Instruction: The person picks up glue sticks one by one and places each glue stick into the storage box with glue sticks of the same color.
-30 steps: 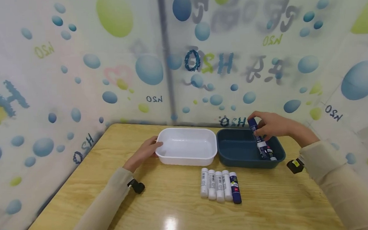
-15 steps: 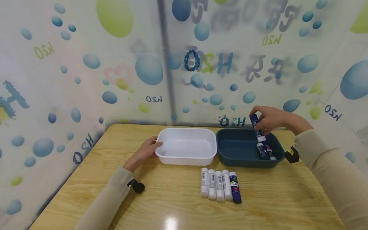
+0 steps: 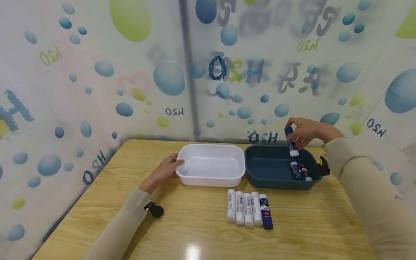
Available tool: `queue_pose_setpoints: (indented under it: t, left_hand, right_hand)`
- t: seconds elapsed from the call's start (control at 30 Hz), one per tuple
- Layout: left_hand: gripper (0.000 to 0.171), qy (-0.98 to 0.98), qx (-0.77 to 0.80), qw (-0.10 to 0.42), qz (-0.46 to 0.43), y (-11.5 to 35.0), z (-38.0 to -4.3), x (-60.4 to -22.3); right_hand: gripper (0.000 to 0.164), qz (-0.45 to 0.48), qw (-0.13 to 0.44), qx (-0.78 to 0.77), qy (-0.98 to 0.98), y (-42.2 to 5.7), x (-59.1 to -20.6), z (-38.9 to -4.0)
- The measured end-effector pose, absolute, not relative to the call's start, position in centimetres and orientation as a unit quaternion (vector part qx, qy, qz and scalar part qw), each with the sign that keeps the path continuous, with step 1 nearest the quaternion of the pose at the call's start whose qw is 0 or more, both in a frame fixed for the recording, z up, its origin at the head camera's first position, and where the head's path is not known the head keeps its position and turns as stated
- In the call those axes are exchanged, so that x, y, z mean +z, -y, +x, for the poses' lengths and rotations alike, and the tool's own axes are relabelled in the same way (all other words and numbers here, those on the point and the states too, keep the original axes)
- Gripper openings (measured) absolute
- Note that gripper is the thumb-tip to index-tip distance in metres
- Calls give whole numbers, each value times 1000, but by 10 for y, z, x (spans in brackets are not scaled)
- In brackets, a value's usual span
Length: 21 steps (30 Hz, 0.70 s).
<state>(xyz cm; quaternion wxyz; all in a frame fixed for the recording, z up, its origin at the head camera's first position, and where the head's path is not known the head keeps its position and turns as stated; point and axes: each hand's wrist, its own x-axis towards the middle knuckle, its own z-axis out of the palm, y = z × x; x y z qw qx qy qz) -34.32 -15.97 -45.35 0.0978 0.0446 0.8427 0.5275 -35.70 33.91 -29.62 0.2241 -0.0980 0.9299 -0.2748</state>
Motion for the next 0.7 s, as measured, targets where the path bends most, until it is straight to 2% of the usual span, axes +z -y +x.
queue_pose_setpoints:
  t: [0.3,0.7]
  left_hand:
    - [52,-844,524,99,49,161,-343,-452]
    - [52,-844,525,99,46,160,-344,-455]
  right_hand:
    - [45,-96,243,-271,-927,-347,-311,-364]
    - [44,-87,283,-261,-919,-341,-329,-368]
